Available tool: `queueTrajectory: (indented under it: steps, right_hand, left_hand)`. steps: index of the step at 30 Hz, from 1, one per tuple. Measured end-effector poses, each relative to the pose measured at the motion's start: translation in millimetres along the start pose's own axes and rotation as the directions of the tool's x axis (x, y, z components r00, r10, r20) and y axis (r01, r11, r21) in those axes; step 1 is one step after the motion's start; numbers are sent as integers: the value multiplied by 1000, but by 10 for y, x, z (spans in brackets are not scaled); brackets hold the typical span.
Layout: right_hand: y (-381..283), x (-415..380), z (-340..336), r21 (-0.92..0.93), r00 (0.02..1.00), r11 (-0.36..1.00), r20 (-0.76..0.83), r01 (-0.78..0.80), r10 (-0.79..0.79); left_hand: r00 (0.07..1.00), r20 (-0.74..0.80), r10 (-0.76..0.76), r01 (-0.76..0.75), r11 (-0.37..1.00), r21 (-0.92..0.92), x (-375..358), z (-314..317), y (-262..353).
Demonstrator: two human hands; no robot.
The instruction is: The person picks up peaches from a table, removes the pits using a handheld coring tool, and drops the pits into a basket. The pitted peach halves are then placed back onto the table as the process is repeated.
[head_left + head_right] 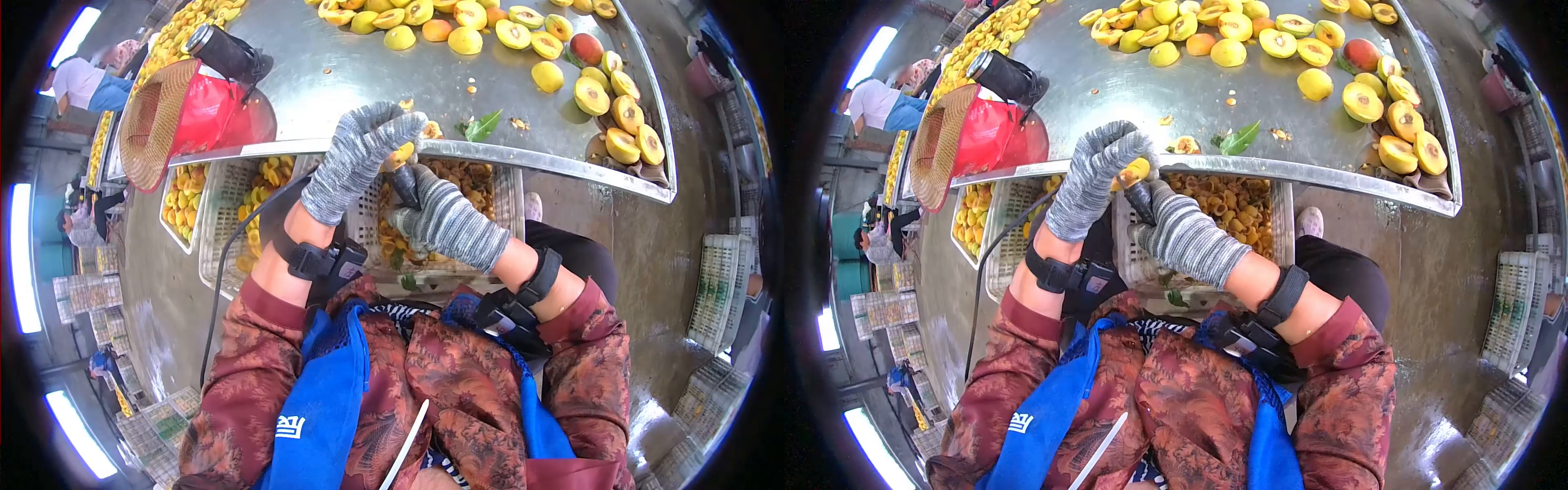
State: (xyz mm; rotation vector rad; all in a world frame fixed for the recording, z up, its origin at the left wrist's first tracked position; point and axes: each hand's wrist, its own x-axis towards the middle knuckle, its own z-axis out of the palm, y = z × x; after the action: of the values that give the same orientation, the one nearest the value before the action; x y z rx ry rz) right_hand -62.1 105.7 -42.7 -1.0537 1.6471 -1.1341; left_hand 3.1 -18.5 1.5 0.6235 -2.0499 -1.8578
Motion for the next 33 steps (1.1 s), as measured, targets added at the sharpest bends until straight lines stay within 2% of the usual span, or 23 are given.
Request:
queueTrajectory:
  steps: [1, 3, 5, 6, 7, 9, 10, 11, 13, 14, 16, 20, 22, 23, 25, 26, 28, 29, 31, 33]
  right_hand:
    - [0, -11, 9, -38, 1000, 999, 4, 8, -8]
    - [-29, -37, 10, -73, 1000, 997, 13, 14, -13]
    - [-68, -84, 11, -26, 998, 999, 55, -35, 36]
    - [-30, -100, 44, 70, 999, 998, 34, -6, 4]
    - [-38, -109, 43, 73, 999, 997, 38, -10, 7]
    - [-117, -135, 3, 240, 991, 967, 121, -84, 56]
    - [-161, -128, -43, 213, 961, 953, 222, -215, 167]
    - [-109, -127, -4, 216, 959, 951, 225, -220, 171]
    - [24, -121, 95, 80, 999, 997, 34, 1, -4]
    - [34, -120, 86, 83, 999, 997, 36, -3, 0]
    - [46, -95, 37, 232, 982, 969, 187, -80, 36]
    - [58, -105, 41, 134, 967, 981, 234, -139, 105]
    - [-43, -175, 3, 446, 958, 880, 284, -166, 36]
    - [-111, -197, -36, 447, 958, 879, 286, -168, 38]
    - [-231, -240, -110, 543, 867, 722, 472, -429, 160]
    - [-243, -252, -122, 544, 867, 721, 471, -429, 161]
    - [-260, -268, -138, 663, 872, 616, 483, -425, 83]
    - [-241, -266, -129, 661, 871, 618, 483, -425, 83]
    - [-163, -277, -81, 753, 889, 545, 457, -369, -30]
    - [-131, -292, -75, 765, 904, 564, 421, -311, -74]
  left_hand:
    - [1000, -3, -7, 7, 1000, -2, 3, -26, 9]
    - [987, 161, -8, -15, 990, 140, 11, -66, 60]
    - [987, 163, -13, -10, 990, 138, -3, -78, 37]
    - [986, 167, -13, -11, 990, 138, -9, -84, 27]
    - [986, 165, -18, -5, 991, 137, 6, -102, 24]
    - [966, 252, -58, -13, 962, 273, 44, -139, 51]
    - [966, 250, -69, 8, 972, 237, 21, -117, 92]
    - [965, 250, -75, 14, 972, 236, 14, -113, 90]
    - [960, 280, -20, -67, 952, 299, 8, -109, 74]
    - [960, 280, -25, -62, 953, 298, 9, -103, 73]
    - [947, 282, -156, 100, 974, 201, 21, -93, 78]
    - [944, 298, -139, 91, 981, 171, 13, -92, 40]
    - [962, 259, -85, 49, 988, 143, -12, -76, 33]
    - [962, 258, -88, 52, 988, 143, -11, -82, 23]
    - [949, 310, -56, 45, 998, 42, -3, -95, 4]
    - [949, 311, -56, 45, 998, 42, -4, -91, 6]
    - [955, 295, -32, 16, 998, 59, -3, -84, 22]
    - [955, 294, -31, 15, 998, 58, -3, -79, 31]
    - [959, 283, 8, -6, 1000, -8, -26, -50, 41]
    - [965, 261, 7, 7, 999, -53, -42, -20, 49]
